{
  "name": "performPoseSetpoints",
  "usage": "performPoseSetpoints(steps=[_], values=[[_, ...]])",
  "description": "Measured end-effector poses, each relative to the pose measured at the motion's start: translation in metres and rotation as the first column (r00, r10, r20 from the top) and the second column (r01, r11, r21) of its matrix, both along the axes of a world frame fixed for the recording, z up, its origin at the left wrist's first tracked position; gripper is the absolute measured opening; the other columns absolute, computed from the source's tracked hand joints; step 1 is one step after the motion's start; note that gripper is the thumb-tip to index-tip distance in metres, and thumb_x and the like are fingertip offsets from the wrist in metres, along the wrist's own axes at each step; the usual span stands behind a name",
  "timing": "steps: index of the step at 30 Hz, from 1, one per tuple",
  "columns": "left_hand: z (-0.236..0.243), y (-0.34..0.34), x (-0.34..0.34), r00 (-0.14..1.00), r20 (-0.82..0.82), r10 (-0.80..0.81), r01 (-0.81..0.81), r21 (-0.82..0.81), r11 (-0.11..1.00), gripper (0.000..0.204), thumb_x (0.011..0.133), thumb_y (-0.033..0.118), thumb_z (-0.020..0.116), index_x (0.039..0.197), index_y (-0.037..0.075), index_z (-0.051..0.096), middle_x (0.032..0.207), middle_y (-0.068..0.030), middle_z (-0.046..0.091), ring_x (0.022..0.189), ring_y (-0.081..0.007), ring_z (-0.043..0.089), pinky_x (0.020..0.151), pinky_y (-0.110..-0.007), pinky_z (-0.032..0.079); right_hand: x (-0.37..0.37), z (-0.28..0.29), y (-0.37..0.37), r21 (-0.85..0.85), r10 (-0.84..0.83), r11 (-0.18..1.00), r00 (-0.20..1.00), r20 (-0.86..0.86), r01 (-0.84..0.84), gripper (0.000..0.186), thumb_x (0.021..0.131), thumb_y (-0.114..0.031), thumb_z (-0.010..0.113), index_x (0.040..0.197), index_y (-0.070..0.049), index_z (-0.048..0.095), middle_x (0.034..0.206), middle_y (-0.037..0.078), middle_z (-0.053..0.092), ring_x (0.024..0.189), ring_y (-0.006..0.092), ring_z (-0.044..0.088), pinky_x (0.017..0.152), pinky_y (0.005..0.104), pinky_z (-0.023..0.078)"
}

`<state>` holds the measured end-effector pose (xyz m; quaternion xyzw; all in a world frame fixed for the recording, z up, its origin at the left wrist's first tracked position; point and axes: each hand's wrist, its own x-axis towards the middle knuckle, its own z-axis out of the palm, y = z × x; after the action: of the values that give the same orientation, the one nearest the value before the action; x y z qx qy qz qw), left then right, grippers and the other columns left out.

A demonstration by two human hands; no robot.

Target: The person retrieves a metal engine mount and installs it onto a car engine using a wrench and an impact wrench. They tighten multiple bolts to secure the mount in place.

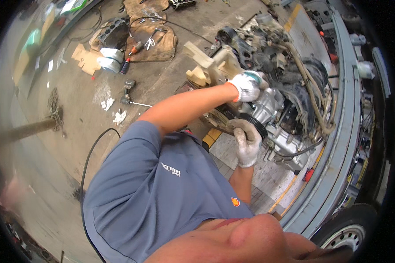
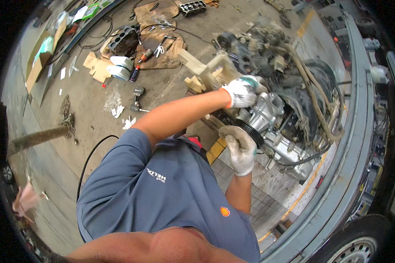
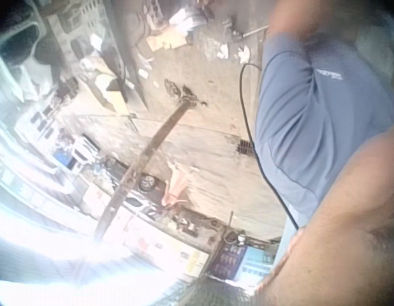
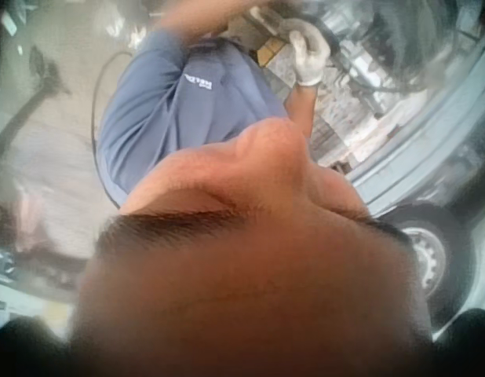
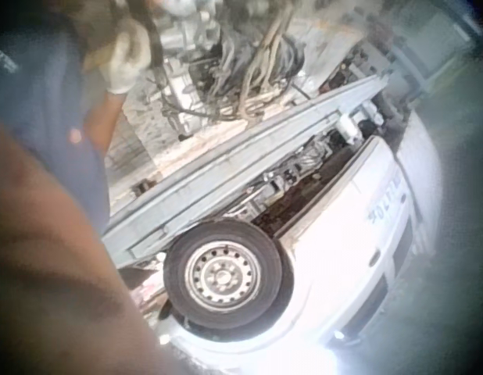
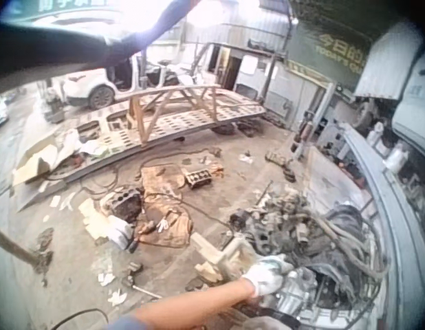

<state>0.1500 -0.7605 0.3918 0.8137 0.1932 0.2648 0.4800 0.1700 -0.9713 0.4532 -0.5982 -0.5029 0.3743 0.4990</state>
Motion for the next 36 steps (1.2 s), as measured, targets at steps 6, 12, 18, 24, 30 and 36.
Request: performPoseSetpoints(steps=[6, 12, 18, 24, 30, 36], values=[[-0.002, 0.000, 0.008, 1.000, 0.011, 0.009, -0.010, 0.106, 0.994, 0.037, 0.079, 0.007, 0.067, 0.115, 0.006, 0.075, 0.121, -0.0182, 0.067, 0.118, -0.0411, 0.063, 0.101, -0.045, 0.051, 0.016, -0.017, -0.002, 0.084, 0.138, 0.987, 0.990, -0.033, -0.135, 0.018, 0.099, 0.002, 0.061, 0.112, 0.009, 0.071, 0.106, 0.017, 0.074, 0.097, 0.0237, 0.072, 0.088, 0.0352, 0.057], [-0.003, 0.010, -0.022, 0.981, 0.151, -0.122, 0.112, 0.074, 0.991, 0.041, 0.087, 0.012, 0.066, 0.126, 0.001, 0.071, 0.128, -0.0168, 0.067, 0.124, -0.0350, 0.061, 0.107, -0.043, 0.050, 0.036, -0.033, 0.001, 0.196, 0.328, 0.919, 0.939, 0.102, -0.342, 0.017, 0.095, 0.005, 0.062, 0.110, 0.010, 0.070, 0.107, 0.022, 0.074, 0.099, 0.0317, 0.071, 0.089, 0.0406, 0.057], [0.045, 0.021, -0.125, 0.990, 0.126, 0.056, -0.099, 0.365, 0.926, 0.036, 0.093, 0.019, 0.068, 0.125, 0.004, 0.073, 0.120, -0.0164, 0.071, 0.111, -0.0335, 0.068, 0.096, -0.043, 0.055, 0.029, -0.022, 0.012, 0.194, 0.296, 0.934, 0.954, 0.047, -0.300, 0.015, 0.095, 0.002, 0.067, 0.109, 0.006, 0.072, 0.104, 0.021, 0.073, 0.094, 0.0351, 0.071, 0.088, 0.0422, 0.057], [0.019, 0.108, -0.176, 0.964, 0.026, 0.265, -0.260, 0.300, 0.918, 0.036, 0.094, 0.018, 0.072, 0.126, 0.003, 0.072, 0.122, -0.0176, 0.071, 0.109, -0.0358, 0.068, 0.097, -0.042, 0.053, -0.004, -0.021, 0.019, 0.061, 0.028, 0.998, 0.999, 0.021, -0.029, 0.014, 0.093, -0.002, 0.070, 0.103, 0.008, 0.073, 0.101, 0.019, 0.074, 0.094, 0.0345, 0.074, 0.088, 0.0428, 0.057], [-0.008, 0.165, -0.188, 0.890, -0.175, -0.422, 0.369, -0.270, 0.889, 0.069, 0.088, 0.044, 0.081, 0.136, -0.002, 0.065, 0.124, -0.0235, 0.071, 0.116, -0.0368, 0.071, 0.099, -0.043, 0.056, -0.060, 0.016, 0.073, -0.037, -0.309, 0.945, 0.922, 0.235, 0.326, 0.013, 0.090, -0.008, 0.072, 0.094, 0.004, 0.074, 0.098, 0.018, 0.076, 0.092, 0.0349, 0.075, 0.086, 0.0438, 0.058], [-0.021, 0.197, -0.173, 0.745, -0.111, -0.658, 0.661, -0.015, 0.751, 0.065, 0.081, 0.032, 0.089, 0.132, 0.000, 0.065, 0.110, -0.0211, 0.074, 0.099, -0.0398, 0.073, 0.085, -0.045, 0.058, -0.054, 0.004, 0.139, -0.089, -0.206, 0.760, 0.368, 0.906, 0.644, 0.028, 0.094, -0.007, 0.069, 0.122, -0.005, 0.071, 0.121, 0.016, 0.071, 0.112, 0.0368, 0.067, 0.095, 0.0456, 0.056]])
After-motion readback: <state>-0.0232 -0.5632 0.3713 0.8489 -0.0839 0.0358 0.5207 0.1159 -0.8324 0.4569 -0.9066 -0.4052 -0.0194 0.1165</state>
